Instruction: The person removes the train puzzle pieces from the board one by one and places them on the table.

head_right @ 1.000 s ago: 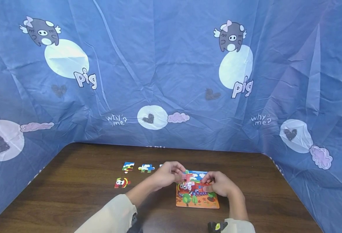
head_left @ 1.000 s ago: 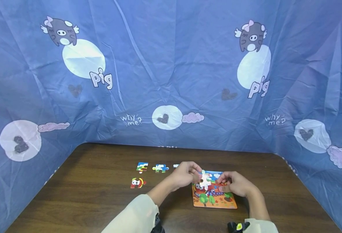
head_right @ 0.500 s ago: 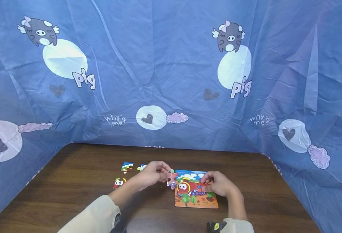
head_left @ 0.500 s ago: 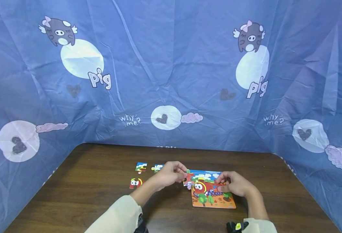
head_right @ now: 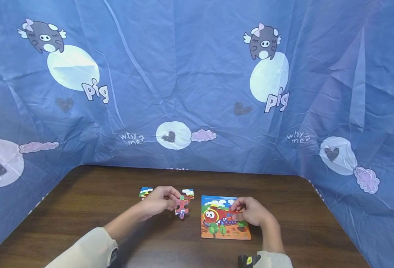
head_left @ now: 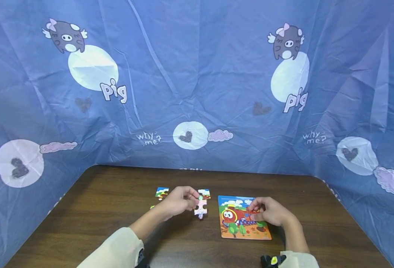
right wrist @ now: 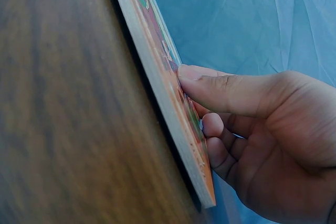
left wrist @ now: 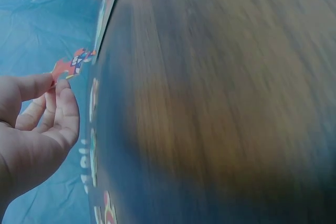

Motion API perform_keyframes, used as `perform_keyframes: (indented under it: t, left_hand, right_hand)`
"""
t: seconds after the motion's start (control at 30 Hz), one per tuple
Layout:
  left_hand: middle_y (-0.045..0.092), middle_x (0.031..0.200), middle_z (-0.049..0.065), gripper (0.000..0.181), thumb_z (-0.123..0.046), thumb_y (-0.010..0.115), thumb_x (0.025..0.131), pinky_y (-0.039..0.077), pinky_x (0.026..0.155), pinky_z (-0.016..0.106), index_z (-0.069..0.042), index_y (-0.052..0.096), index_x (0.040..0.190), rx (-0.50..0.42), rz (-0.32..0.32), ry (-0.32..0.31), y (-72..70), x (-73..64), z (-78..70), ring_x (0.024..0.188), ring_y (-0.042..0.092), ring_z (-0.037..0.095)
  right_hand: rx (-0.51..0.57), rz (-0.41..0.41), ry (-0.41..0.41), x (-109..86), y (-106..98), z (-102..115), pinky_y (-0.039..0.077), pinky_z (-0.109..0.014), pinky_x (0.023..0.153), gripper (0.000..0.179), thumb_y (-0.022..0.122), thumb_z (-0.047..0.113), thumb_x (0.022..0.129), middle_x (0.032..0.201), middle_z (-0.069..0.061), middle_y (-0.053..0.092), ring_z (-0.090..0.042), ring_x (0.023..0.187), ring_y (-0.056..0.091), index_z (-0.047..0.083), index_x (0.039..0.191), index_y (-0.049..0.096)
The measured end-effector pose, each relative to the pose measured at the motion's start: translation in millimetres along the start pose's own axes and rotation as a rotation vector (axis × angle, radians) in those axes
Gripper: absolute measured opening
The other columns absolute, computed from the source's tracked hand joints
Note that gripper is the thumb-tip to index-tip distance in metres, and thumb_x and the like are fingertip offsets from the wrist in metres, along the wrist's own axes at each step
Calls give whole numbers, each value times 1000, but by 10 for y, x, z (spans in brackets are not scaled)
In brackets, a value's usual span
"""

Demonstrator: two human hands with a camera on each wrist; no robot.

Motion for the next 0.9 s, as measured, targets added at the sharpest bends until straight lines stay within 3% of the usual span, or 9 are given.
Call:
perform_keyframes:
  t: [0.33,0.5,0.67,0.9]
  left_hand:
    - [65,95,13,18,5,64,91,58,80,39,6,62,109,27,-5,-35,-277,-153,123,83,65,19]
    - [65,93,13,20,8,62,88,55,74,31,7,62,108,60,-15,-26,-386,-222,172,82,64,20]
    - [67,92,13,20,10,60,88,49,65,27,8,62,108,89,-28,-40,-447,-275,180,80,64,21]
    - [66,89,12,14,8,66,92,57,71,34,8,63,106,124,-45,-39,-458,-301,184,77,63,18]
  right_hand:
    - [-5,-6,10,12,5,-13,42,-36,74,22,83,2,81,91,-5,60,-22,84,51,7,98,69]
    - [-3,-9,20,13,-2,-19,42,-36,75,22,83,2,81,92,-5,60,-22,84,51,7,98,69]
    - [-5,-4,24,10,-6,-35,42,-35,75,21,82,3,82,93,-5,61,-22,85,51,7,98,69]
    - [-5,2,5,7,-1,-34,42,-36,75,22,83,3,82,92,-5,61,-22,85,51,6,99,69]
Point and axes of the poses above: each hand's wrist, its own x-axis towards the middle knuckle, its own y-axis out of the palm, z = x × y, the point moved 9 cm from there along x, towards the middle knuckle
